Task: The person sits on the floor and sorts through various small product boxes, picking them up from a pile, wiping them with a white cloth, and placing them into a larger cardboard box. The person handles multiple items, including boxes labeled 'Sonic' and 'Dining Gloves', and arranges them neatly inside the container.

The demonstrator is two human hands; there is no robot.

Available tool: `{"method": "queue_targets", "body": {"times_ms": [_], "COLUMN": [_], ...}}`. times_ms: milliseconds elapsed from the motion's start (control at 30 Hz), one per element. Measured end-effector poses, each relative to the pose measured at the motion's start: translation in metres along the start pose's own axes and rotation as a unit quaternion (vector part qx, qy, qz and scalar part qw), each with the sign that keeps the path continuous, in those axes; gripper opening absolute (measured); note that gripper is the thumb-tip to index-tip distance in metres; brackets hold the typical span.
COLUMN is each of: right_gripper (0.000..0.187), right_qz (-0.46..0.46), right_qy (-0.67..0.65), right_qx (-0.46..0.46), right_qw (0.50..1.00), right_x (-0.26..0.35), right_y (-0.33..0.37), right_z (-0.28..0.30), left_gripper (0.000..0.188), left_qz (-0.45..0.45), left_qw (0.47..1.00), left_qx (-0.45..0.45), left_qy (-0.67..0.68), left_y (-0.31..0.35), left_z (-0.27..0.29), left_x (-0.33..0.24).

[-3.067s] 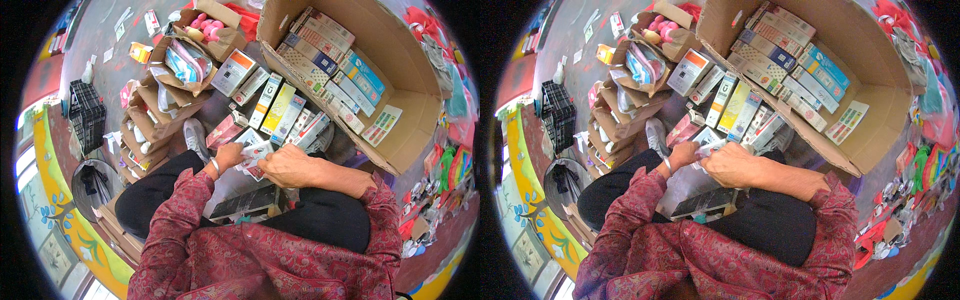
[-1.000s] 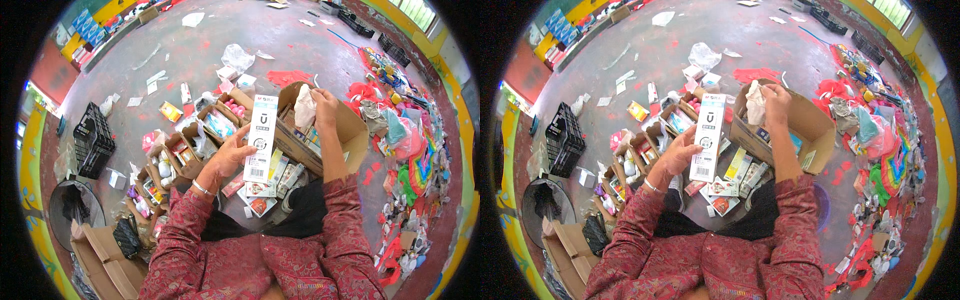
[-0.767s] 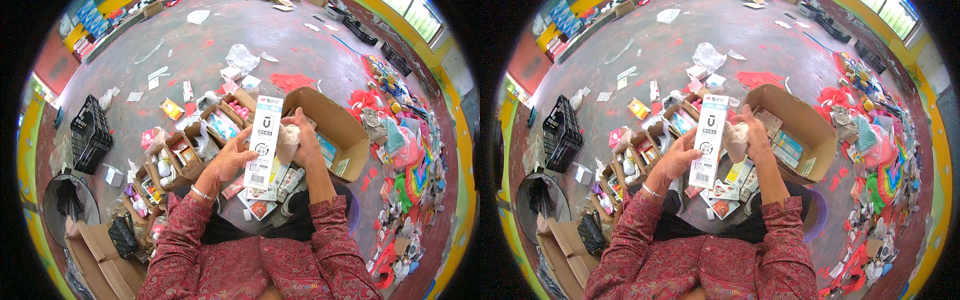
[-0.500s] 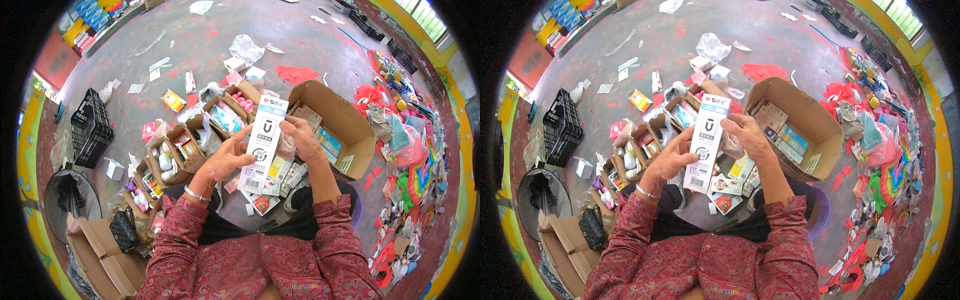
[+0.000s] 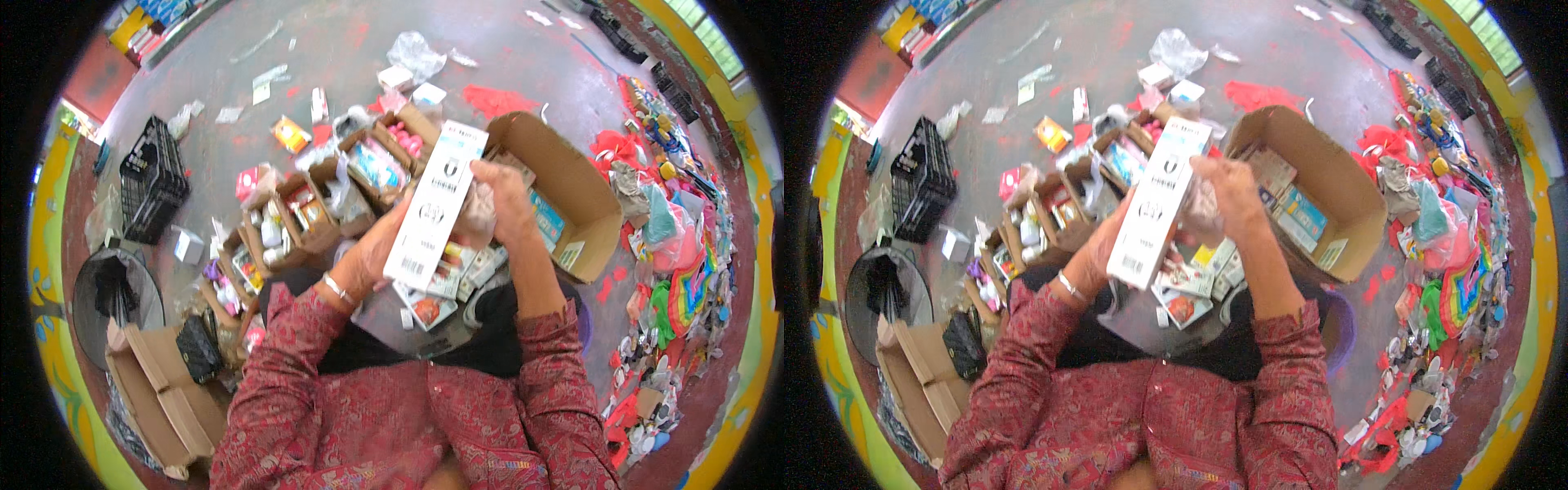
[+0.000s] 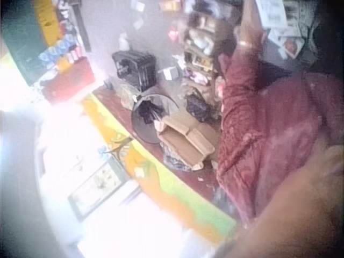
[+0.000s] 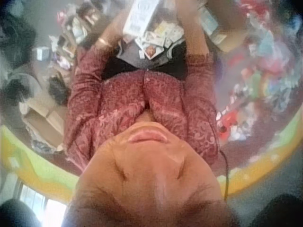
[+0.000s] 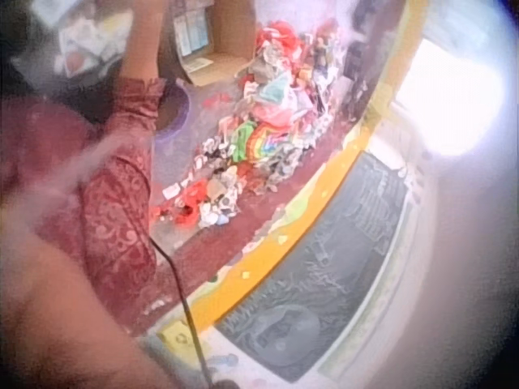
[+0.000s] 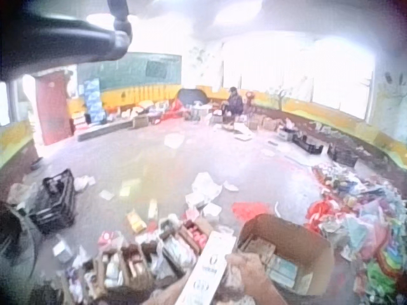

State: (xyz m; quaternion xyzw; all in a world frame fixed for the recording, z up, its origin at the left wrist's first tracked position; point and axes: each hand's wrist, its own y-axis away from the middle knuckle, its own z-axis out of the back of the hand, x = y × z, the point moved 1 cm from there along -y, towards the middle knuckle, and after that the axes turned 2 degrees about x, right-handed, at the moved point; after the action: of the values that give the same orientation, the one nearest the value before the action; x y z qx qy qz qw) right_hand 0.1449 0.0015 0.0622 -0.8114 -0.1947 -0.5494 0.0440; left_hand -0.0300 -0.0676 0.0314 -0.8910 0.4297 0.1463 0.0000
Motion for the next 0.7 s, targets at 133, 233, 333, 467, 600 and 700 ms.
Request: {"method": "queue_targets", "body": {"times_ms": [133,233,333,467,600,700], "right_gripper": [0.026,0.018,0.014,0.011,0.009,0.009], "right_qz": [0.016,0.086,0.208,0.391,0.326,0.3], "right_qy": [0.096,0.091,0.114,0.439,0.502,0.459], "right_qx": [-0.095,-0.162,-0.186,-0.173,0.005,0.168], "right_qw": [0.991,0.979,0.954,0.791,0.801,0.82], "right_x": [0.007,0.024,0.047,0.049,0.025,0.003], "right_y": [-0.002,-0.009,-0.008,-0.013,-0.008,0.02], "right_z": [0.004,0.029,0.018,-0.015,-0.042,-0.062], "left_gripper": [0.065,0.061,0.061,0.06,0.06,0.059], "left_qz": [-0.071,-0.118,-0.116,-0.106,-0.114,-0.131], "left_qw": [0.994,0.985,0.987,0.98,0.963,0.961], "left_qx": [-0.072,-0.1,-0.098,-0.126,-0.201,-0.223], "left_qy": [-0.049,-0.078,-0.056,-0.111,-0.14,-0.097], "left_y": [-0.003,-0.001,-0.003,-0.009,-0.006,0.0], "left_z": [-0.02,-0.021,-0.018,-0.012,-0.01,-0.015], "left_x": [0.001,-0.003,-0.004,0.002,0.0,-0.01]}}
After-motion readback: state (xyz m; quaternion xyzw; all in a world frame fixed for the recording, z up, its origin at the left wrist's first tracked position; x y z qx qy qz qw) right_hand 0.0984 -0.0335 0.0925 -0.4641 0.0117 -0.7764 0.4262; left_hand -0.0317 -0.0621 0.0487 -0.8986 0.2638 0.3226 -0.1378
